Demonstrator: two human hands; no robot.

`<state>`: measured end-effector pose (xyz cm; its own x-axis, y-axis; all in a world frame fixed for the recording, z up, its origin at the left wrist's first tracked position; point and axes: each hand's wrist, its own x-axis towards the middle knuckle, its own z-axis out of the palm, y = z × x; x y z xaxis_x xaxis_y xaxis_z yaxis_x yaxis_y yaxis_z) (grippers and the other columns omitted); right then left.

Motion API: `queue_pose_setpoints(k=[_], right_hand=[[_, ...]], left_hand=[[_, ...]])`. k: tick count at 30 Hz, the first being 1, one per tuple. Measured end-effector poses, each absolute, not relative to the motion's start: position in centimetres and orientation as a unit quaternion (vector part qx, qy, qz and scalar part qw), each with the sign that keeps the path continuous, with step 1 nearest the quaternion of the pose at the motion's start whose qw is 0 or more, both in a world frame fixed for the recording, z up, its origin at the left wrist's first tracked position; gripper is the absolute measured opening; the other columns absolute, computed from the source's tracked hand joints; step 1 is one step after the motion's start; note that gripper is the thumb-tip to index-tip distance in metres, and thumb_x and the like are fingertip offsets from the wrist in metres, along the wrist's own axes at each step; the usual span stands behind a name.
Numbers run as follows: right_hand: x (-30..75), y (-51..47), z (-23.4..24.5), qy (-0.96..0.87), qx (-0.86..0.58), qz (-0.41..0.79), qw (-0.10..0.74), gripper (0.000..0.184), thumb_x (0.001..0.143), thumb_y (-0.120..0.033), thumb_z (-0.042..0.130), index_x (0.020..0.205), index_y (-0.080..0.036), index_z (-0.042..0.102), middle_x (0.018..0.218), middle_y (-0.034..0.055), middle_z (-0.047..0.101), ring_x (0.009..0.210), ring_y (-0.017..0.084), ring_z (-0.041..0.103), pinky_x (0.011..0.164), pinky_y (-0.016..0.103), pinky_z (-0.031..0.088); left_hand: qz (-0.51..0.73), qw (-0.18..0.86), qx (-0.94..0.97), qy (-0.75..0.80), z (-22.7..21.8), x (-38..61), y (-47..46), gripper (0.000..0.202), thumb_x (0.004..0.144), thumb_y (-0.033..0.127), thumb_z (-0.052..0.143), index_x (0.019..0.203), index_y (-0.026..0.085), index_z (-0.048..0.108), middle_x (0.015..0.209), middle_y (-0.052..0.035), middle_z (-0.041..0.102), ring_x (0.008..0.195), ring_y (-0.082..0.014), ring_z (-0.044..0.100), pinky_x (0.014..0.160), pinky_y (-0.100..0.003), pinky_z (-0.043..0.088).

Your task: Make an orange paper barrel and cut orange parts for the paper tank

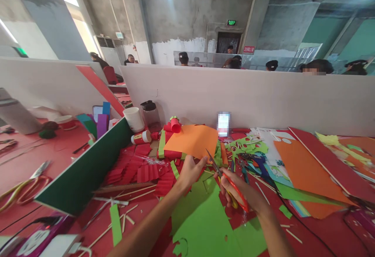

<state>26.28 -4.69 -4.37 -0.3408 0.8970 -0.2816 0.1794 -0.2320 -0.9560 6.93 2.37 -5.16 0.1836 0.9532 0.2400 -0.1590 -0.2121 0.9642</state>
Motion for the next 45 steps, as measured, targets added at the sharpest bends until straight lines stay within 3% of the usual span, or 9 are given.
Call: queue_pose_setpoints(k=[11, 19, 25, 45], right_hand=[[26.2, -4.6, -4.1, -0.537, -0.495, 0.619, 0.289, 0.062, 0.090, -0.063, 0.049, 0.142, -0.031, 0.036, 0.076, -0.0014, 0.053, 0.053, 0.013, 0.053, 0.049, 0.026, 0.051], [25.7, -4.4, -3.7, -0.562, -0.479, 0.606, 0.295, 0.044, 0.090, -0.060, 0.051, 0.121, -0.029, 0.051, 0.071, -0.0042, 0.050, 0.050, 0.011, 0.048, 0.046, 0.023, 0.049], [25.3, -4.4, -3.2, -0.575, -0.472, 0.597, 0.300, 0.038, 0.089, -0.061, 0.052, 0.106, -0.027, 0.054, 0.069, -0.0048, 0.047, 0.048, 0.010, 0.047, 0.045, 0.022, 0.049], [25.0, -4.1, -3.1, -0.600, -0.455, 0.584, 0.302, 0.045, 0.086, -0.063, 0.056, 0.105, -0.023, 0.051, 0.068, -0.0064, 0.045, 0.045, 0.008, 0.042, 0.041, 0.019, 0.047]], left_hand=[[0.541, 0.511, 0.565, 0.356, -4.9, 7.0, 2.4, 0.032, 0.084, 0.038, 0.066, 0.102, 0.012, 0.062, 0.101, -0.0104, 0.071, 0.089, -0.0228, 0.068, 0.078, -0.031, 0.055], [0.541, 0.512, 0.565, 0.355, -5.2, 6.9, 2.6, 0.034, 0.083, 0.039, 0.066, 0.103, 0.011, 0.063, 0.101, -0.0110, 0.072, 0.089, -0.0236, 0.068, 0.081, -0.033, 0.055], [0.542, 0.514, 0.556, 0.365, -5.0, 6.9, 2.6, 0.035, 0.082, 0.040, 0.068, 0.101, 0.012, 0.063, 0.097, -0.0101, 0.072, 0.089, -0.0238, 0.068, 0.081, -0.033, 0.054], [0.551, 0.504, 0.557, 0.364, -4.2, 6.8, 2.3, 0.035, 0.083, 0.040, 0.066, 0.102, 0.011, 0.065, 0.098, -0.0111, 0.072, 0.092, -0.0252, 0.067, 0.079, -0.033, 0.055]])
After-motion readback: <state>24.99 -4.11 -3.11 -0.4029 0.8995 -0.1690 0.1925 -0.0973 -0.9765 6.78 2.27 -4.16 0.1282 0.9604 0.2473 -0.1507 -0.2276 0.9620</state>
